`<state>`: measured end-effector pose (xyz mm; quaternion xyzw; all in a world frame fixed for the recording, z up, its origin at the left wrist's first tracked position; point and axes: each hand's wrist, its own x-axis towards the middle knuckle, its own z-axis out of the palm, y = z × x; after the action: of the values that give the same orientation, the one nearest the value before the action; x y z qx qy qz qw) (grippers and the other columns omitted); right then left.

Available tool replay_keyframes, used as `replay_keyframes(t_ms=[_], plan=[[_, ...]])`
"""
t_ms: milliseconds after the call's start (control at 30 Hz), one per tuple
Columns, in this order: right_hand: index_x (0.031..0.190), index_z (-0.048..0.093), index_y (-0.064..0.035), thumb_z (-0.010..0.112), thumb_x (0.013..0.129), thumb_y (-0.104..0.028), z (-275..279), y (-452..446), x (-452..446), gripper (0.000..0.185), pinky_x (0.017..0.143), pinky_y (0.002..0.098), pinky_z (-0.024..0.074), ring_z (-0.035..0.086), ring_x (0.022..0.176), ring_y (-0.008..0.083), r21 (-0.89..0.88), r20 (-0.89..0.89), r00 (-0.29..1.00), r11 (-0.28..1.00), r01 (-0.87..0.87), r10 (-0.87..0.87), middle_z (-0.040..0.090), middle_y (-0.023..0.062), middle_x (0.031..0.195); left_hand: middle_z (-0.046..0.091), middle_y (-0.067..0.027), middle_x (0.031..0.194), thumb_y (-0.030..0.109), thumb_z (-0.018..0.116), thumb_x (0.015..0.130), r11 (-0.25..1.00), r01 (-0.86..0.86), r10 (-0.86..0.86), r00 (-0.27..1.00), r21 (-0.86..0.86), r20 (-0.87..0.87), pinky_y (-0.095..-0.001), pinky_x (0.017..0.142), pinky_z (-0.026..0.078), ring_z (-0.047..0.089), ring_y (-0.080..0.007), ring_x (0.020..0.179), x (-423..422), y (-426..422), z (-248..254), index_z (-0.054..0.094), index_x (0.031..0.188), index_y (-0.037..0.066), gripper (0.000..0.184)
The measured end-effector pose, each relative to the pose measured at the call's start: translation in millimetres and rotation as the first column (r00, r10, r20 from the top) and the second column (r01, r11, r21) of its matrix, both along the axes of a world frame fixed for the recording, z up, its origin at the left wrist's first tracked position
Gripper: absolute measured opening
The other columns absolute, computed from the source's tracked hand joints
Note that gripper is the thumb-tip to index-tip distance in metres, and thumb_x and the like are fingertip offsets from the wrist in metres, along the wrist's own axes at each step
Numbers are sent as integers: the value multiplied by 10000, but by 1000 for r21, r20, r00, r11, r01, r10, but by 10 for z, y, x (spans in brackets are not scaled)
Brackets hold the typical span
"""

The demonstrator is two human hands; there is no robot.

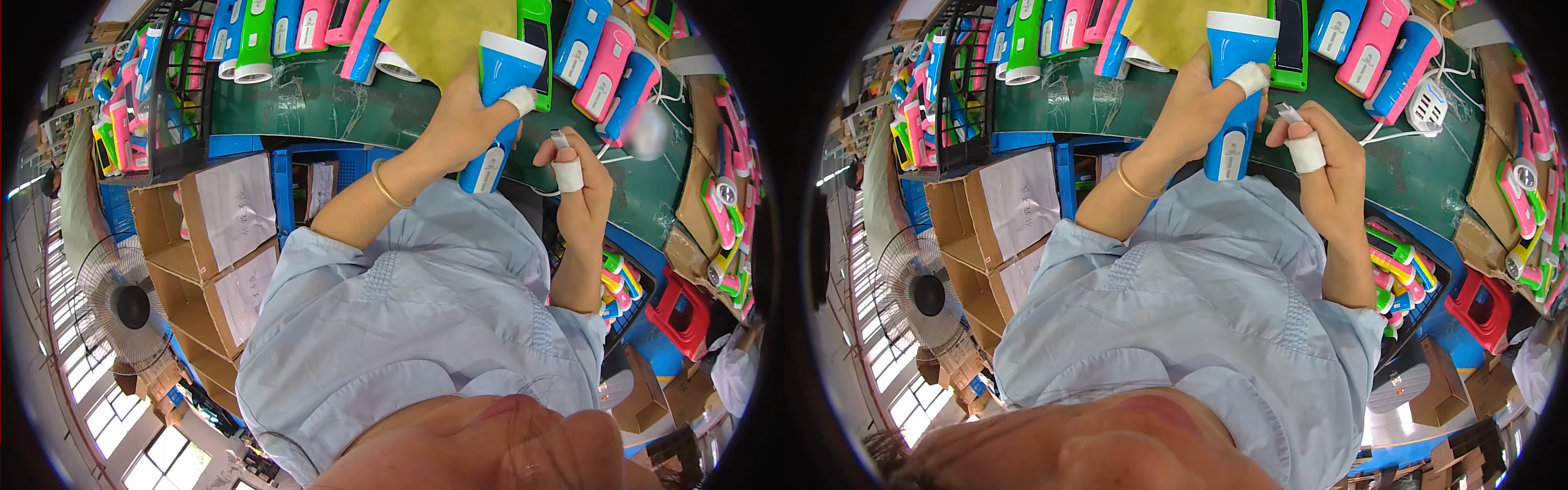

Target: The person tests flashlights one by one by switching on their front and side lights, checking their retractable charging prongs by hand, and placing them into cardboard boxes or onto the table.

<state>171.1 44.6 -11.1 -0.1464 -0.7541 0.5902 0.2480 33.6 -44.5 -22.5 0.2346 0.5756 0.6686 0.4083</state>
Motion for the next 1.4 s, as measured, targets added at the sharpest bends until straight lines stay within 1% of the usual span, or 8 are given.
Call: replay_keyframes(t_ms=[267,500,667,1000,1133,1233,1300,1400], plan=[[777,518,44,467,926,-187,-15,-10,-2,280,596,229,379,484,659,115,-16,-38,999,1000,4,-5,535,63,728,554,-98,882,150,607,820,1000,-21,21,999,19,-35,-291,660,494,590,-161,736,21,64,-59,417,1104,13,368],[708,512,16,457,931,-206,103,260,71,319,550,227,340,444,606,82,-96,16,992,988,-124,126,503,17,629,492,-160,1072,158,714,681,991,110,-75,929,77,-362,-359,879,431,518,-253,988,-59,-26,14,216,1312,-46,829],[818,598,32,503,889,-153,202,251,-130,219,483,257,330,429,545,75,137,161,980,981,-137,114,511,26,604,519,-169,1008,165,757,611,995,52,-93,835,-90,-542,-336,750,464,564,-252,855,-80,-10,-6,368,1191,-46,729],[788,531,24,530,851,-119,108,-64,-294,156,530,441,403,554,600,375,615,106,936,762,205,-337,572,205,690,542,-219,944,148,751,627,994,-96,32,718,-53,-695,-404,724,469,573,-378,859,70,12,50,333,1154,-55,702],[824,565,20,514,855,-130,82,7,-192,161,529,375,418,580,610,314,400,127,986,916,45,-104,590,158,689,530,-242,991,163,747,652,994,-46,-32,748,-100,-663,-410,743,468,565,-399,896,61,-74,48,325,1169,-57,703],[877,604,8,494,878,-165,-3,18,136,205,470,259,359,491,578,99,-59,-96,909,914,401,-405,532,9,656,530,-194,1025,236,723,711,963,-262,227,662,63,-714,-379,759,466,567,-288,918,-518,-181,38,344,1181,-55,671],[1112,498,65,421,872,-79,53,268,273,290,411,158,184,298,486,0,-336,-168,926,903,268,-337,458,-2,645,597,-167,900,378,658,752,860,-510,489,840,-32,-237,-377,784,469,590,-260,872,-1148,-441,250,488,1124,-34,580],[1330,361,-9,387,872,-24,-18,325,348,459,401,154,183,274,464,3,-220,51,916,890,398,-397,483,14,714,545,-21,753,162,526,867,581,-753,766,634,309,105,-298,611,487,542,-174,654,-2441,-1359,878,557,946,115,97]])
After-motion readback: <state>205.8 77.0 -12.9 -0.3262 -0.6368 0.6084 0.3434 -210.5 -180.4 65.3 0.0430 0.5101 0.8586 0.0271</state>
